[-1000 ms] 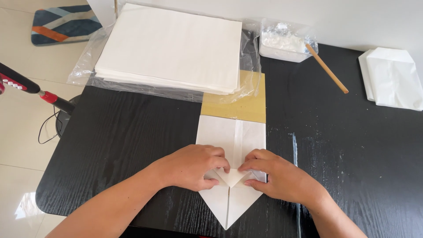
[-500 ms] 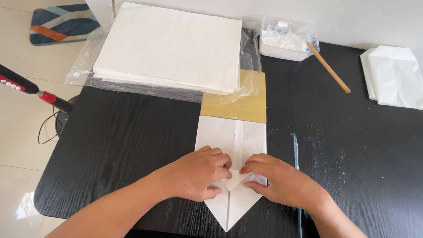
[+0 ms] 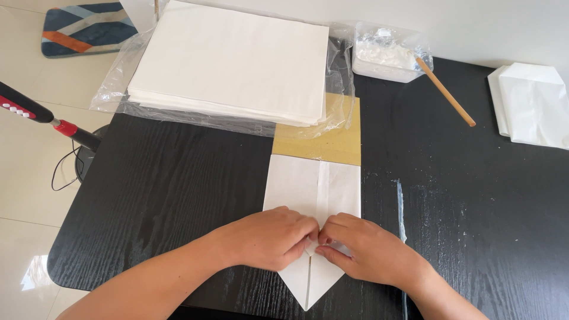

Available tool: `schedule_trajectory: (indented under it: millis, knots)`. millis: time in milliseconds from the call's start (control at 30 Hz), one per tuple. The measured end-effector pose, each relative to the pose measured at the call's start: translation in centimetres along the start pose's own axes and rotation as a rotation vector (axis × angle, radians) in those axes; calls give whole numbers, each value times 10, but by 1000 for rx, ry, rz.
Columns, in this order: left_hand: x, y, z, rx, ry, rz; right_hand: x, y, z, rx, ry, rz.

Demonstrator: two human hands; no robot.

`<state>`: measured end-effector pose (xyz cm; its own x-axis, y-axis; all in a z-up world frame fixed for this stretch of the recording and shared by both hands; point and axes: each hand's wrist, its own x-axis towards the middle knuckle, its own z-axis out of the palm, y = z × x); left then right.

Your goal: The person folds a white paper sheet into a triangular shape on a black table, then uses a brush to apply a white paste along the folded edges. They press the glued sections together and repeat the gluing process on additional edges before placing a gold-colored sheet on top.

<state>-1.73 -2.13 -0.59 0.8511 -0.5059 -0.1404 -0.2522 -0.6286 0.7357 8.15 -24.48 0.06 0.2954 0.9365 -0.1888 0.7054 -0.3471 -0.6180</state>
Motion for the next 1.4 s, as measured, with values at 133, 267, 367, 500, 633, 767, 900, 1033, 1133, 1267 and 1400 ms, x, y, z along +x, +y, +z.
schedule_trajectory:
  millis: [133, 267, 367, 500, 633, 767, 900, 1033, 1133, 1267, 1400]
  knots:
    - [8, -4, 8, -43, 50, -100, 6, 2, 11, -91, 43, 82]
    - [10, -9, 10, 47, 27, -97, 9, -1, 10, -79, -3, 162]
    - [11, -11, 11, 62, 24, -77, 12, -1, 11, -76, -27, 194]
    - [10, -6, 11, 119, 17, -97, 13, -10, 5, -86, -68, 236]
    - [4, -6, 31, 458, 158, 38, -7, -30, -3, -176, -139, 211]
    - [-18, 21, 45, 764, 380, 200, -46, -52, 16, -366, 74, 25]
    - [-41, 10, 77, 515, 120, 149, -76, -56, 60, -468, 135, 34]
    - [-49, 14, 76, 567, 191, 214, -83, -39, 107, -1160, 368, -24]
    - [-51, 17, 84, 503, 148, 145, -83, -46, 114, -1125, 402, 44]
    - [-59, 15, 102, 725, 281, 161, -87, -56, 123, -686, 400, 34]
    - [-69, 27, 118, 657, 320, 113, -93, -66, 138, -532, 585, -16]
